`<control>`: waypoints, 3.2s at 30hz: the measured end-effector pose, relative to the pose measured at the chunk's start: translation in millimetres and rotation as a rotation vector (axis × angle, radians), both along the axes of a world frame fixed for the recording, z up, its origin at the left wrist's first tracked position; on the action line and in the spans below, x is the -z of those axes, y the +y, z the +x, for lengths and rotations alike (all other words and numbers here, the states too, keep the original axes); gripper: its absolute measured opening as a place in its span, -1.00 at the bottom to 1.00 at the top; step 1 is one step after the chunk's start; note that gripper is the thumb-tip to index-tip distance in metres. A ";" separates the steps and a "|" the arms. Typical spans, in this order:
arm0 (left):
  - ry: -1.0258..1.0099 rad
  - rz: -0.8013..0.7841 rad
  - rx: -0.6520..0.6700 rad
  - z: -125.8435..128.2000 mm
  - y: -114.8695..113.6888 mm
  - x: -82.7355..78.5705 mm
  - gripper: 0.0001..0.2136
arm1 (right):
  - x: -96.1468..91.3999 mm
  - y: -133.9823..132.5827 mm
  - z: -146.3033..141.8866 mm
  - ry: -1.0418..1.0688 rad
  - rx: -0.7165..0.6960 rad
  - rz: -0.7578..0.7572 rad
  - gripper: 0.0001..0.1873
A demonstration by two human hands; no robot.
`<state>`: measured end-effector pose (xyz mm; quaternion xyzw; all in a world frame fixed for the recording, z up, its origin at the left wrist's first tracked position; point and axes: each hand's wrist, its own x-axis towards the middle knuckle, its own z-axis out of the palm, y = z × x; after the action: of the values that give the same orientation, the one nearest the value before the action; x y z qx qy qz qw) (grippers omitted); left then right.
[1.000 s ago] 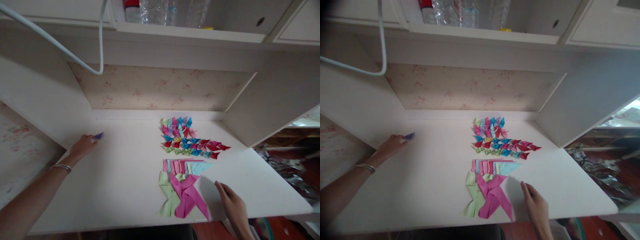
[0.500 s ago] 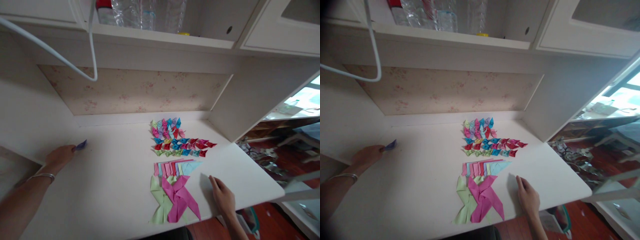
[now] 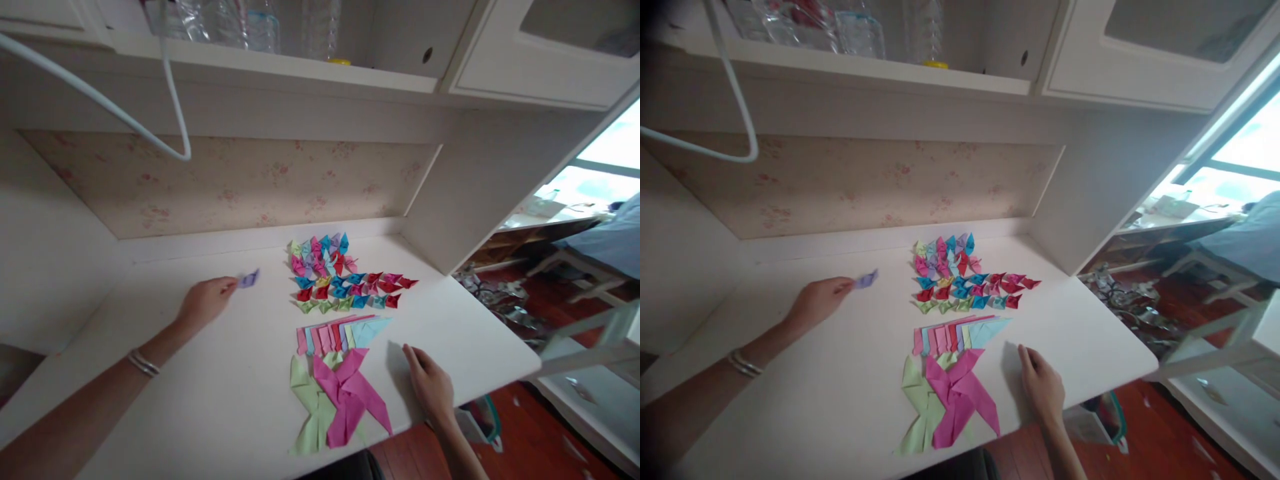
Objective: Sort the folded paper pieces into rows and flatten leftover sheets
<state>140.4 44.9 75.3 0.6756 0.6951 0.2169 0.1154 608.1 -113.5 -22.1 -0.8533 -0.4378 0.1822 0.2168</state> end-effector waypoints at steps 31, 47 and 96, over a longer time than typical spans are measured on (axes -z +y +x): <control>-0.058 -0.078 0.673 408.0 14.3 32.2 -0.75 | -10.8 4.2 -2.1 -0.084 -0.117 -0.092 -0.45; -0.632 -0.061 0.099 113.5 -100.0 37.3 -0.68 | -6.1 4.0 -11.7 0.351 0.094 0.218 -0.40; -0.793 -0.190 -0.257 8.5 -129.8 108.2 -0.51 | 1.9 75.9 -11.6 0.136 0.141 0.235 -0.39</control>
<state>148.9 -84.9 -32.9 0.4342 0.6923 0.4076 0.4074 596.5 -37.5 -24.0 -0.8365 -0.3792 0.1715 0.3566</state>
